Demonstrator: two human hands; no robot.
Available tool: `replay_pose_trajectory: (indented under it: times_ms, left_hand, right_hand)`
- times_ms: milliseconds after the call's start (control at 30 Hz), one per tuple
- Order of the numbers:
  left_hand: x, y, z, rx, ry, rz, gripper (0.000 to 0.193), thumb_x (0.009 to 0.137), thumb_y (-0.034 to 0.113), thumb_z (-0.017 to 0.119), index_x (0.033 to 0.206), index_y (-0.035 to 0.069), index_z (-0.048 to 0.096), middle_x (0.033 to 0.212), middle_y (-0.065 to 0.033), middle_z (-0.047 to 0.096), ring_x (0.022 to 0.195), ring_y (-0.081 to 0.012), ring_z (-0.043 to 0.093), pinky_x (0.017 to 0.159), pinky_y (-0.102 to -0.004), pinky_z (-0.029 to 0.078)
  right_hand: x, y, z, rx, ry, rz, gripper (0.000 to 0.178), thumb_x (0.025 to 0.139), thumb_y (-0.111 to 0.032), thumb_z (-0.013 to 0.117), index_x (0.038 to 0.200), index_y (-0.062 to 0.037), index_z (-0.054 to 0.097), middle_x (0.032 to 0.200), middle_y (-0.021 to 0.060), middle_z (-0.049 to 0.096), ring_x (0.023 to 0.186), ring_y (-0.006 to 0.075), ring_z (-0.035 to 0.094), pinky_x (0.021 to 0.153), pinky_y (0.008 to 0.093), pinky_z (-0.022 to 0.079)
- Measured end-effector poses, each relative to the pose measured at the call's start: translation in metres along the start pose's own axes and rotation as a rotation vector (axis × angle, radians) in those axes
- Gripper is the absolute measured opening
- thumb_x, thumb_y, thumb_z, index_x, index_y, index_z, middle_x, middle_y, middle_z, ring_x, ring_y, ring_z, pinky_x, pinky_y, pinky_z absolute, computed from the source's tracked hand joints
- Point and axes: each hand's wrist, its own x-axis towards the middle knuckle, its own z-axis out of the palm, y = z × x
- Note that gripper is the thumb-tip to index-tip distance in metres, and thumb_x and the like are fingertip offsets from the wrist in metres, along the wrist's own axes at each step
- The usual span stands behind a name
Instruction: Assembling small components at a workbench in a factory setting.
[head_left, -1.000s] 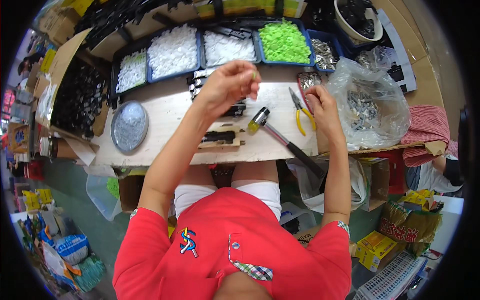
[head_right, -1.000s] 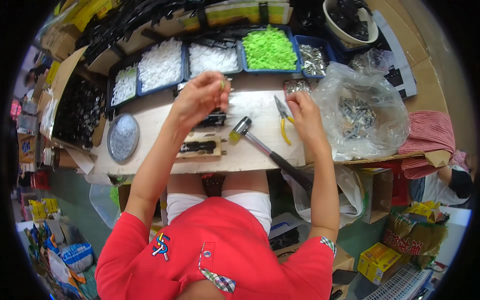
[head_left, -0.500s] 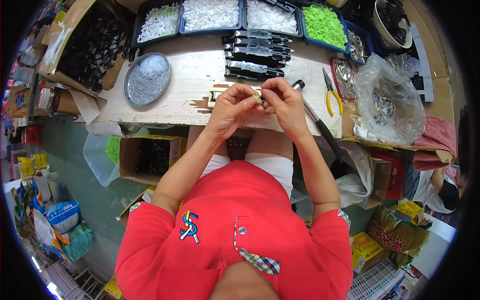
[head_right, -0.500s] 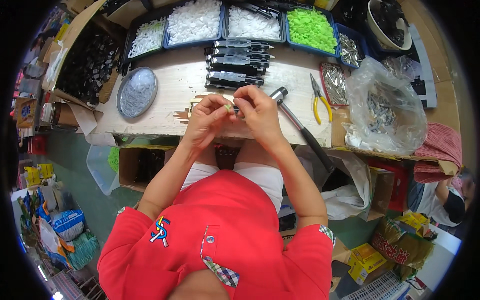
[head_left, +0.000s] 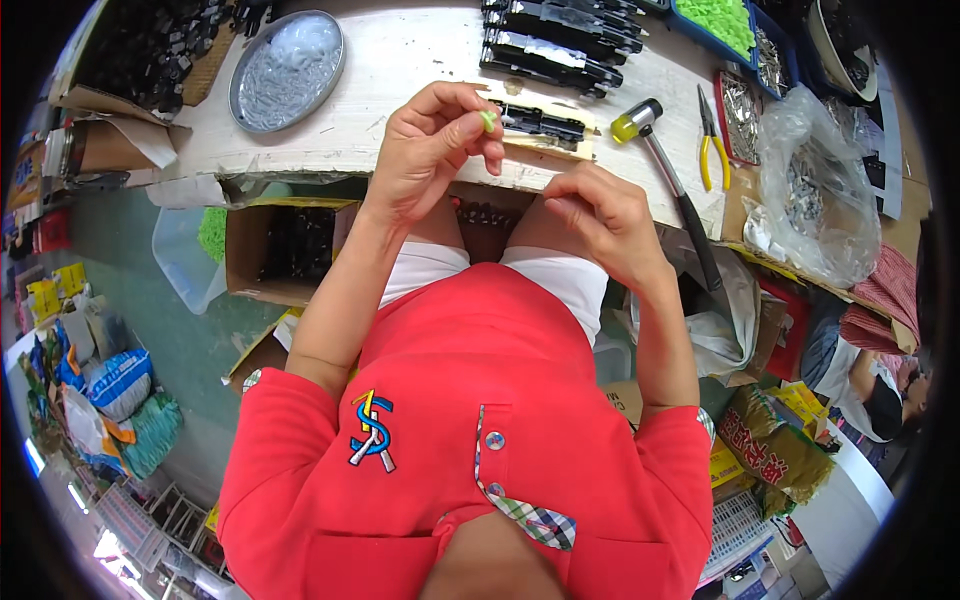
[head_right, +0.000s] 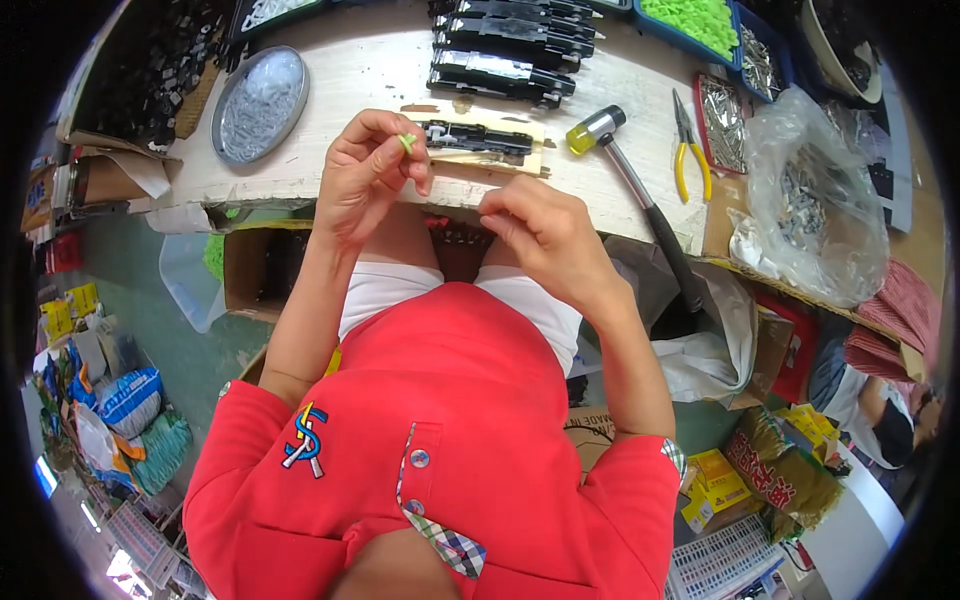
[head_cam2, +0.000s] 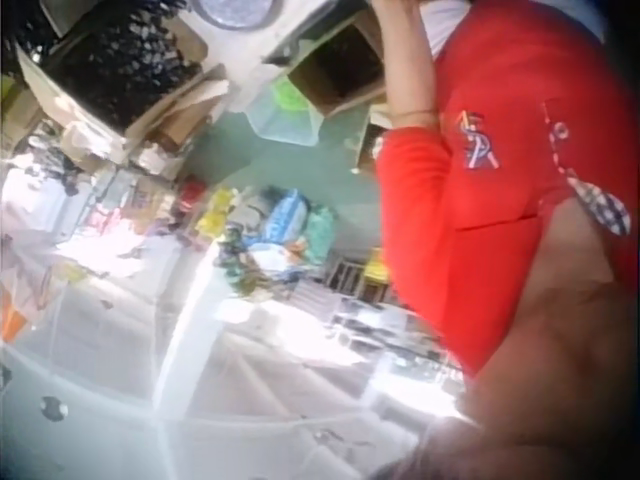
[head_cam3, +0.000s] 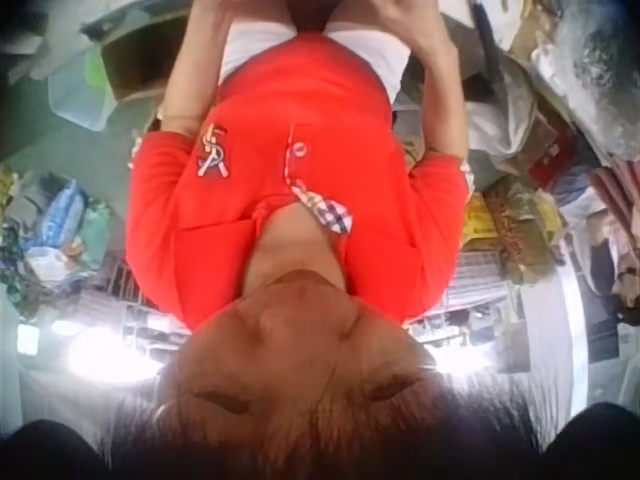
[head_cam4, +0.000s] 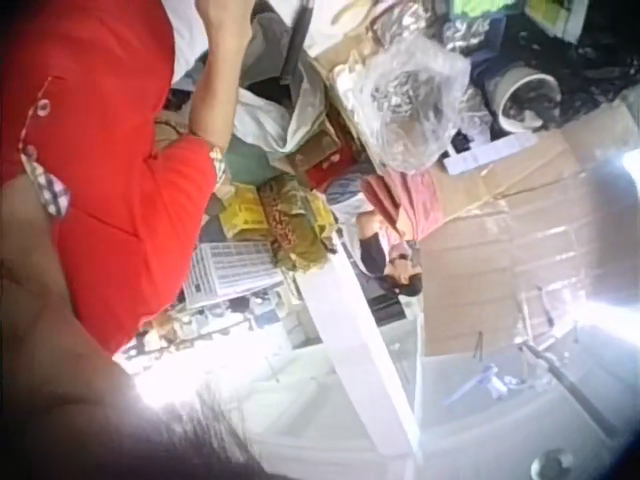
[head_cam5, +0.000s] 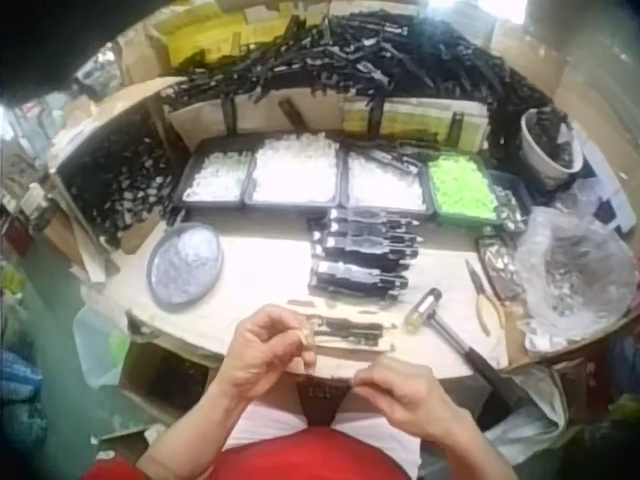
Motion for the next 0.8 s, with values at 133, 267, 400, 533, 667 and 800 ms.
replay_pose_trajectory:
  times_ms: [133, 267, 400, 533, 667, 800]
  left_hand:
    - [0.000, 0.012, -0.004, 0.024, 0.052, 0.026, 0.014, 0.085, 0.004, 0.056, 0.098, 0.000, 0.058, 0.084, -0.0105, 0.061, 0.070, -0.0163, 0.060, 0.061, -0.0309, 0.052]
    - [0.003, 0.013, -0.008, 0.044, 0.045, 0.029, 0.014, 0.086, 0.005, 0.056, 0.099, 0.000, 0.058, 0.083, -0.0098, 0.062, 0.070, -0.0157, 0.061, 0.061, -0.0309, 0.051]
    - [0.000, 0.009, -0.003, 0.048, 0.049, 0.018, 0.013, 0.086, 0.005, 0.055, 0.098, 0.000, 0.058, 0.083, -0.0095, 0.062, 0.070, -0.0158, 0.061, 0.061, -0.0308, 0.051]
    - [-0.004, 0.011, 0.001, 0.087, 0.021, 0.030, 0.013, 0.086, 0.004, 0.055, 0.098, 0.000, 0.058, 0.083, -0.0094, 0.062, 0.071, -0.0159, 0.061, 0.061, -0.0306, 0.051]
    - [-0.007, 0.015, 0.005, 0.101, 0.015, 0.065, 0.012, 0.085, 0.003, 0.055, 0.097, 0.000, 0.058, 0.084, -0.0093, 0.061, 0.071, -0.0163, 0.060, 0.061, -0.0306, 0.051]
    - [-0.012, 0.016, 0.009, 0.124, 0.055, 0.051, 0.012, 0.085, 0.003, 0.056, 0.097, 0.000, 0.057, 0.083, -0.0096, 0.060, 0.069, -0.0161, 0.059, 0.060, -0.0305, 0.050]
  right_hand:
    - [-0.005, 0.004, -0.010, -0.042, 0.098, 0.106, 0.008, 0.077, 0.000, 0.061, 0.084, 0.0008, 0.058, 0.075, 0.0096, 0.057, 0.067, 0.0201, 0.056, 0.060, 0.0279, 0.043]
    - [-0.007, 0.012, -0.025, -0.079, 0.191, 0.181, 0.007, 0.078, 0.000, 0.060, 0.085, 0.0004, 0.059, 0.073, 0.0075, 0.056, 0.064, 0.0156, 0.053, 0.057, 0.0250, 0.041]
    - [-0.006, 0.015, -0.039, -0.176, 0.256, 0.162, 0.009, 0.079, -0.002, 0.060, 0.087, 0.0003, 0.060, 0.075, 0.0064, 0.058, 0.062, 0.0121, 0.051, 0.058, 0.0230, 0.041]
    - [-0.009, 0.030, -0.063, -0.201, 0.352, 0.198, 0.012, 0.080, -0.006, 0.061, 0.090, 0.0002, 0.061, 0.075, 0.0035, 0.058, 0.062, 0.0073, 0.051, 0.057, 0.0215, 0.042]
    - [-0.015, 0.047, -0.095, -0.254, 0.428, 0.280, 0.014, 0.080, -0.007, 0.060, 0.092, 0.0001, 0.061, 0.076, 0.0037, 0.061, 0.065, 0.0083, 0.053, 0.061, 0.0226, 0.044]
    - [-0.023, 0.087, -0.134, -0.368, 0.480, 0.355, 0.017, 0.082, -0.010, 0.059, 0.096, -0.0025, 0.063, 0.077, 0.0001, 0.061, 0.065, 0.0059, 0.053, 0.059, 0.0209, 0.044]
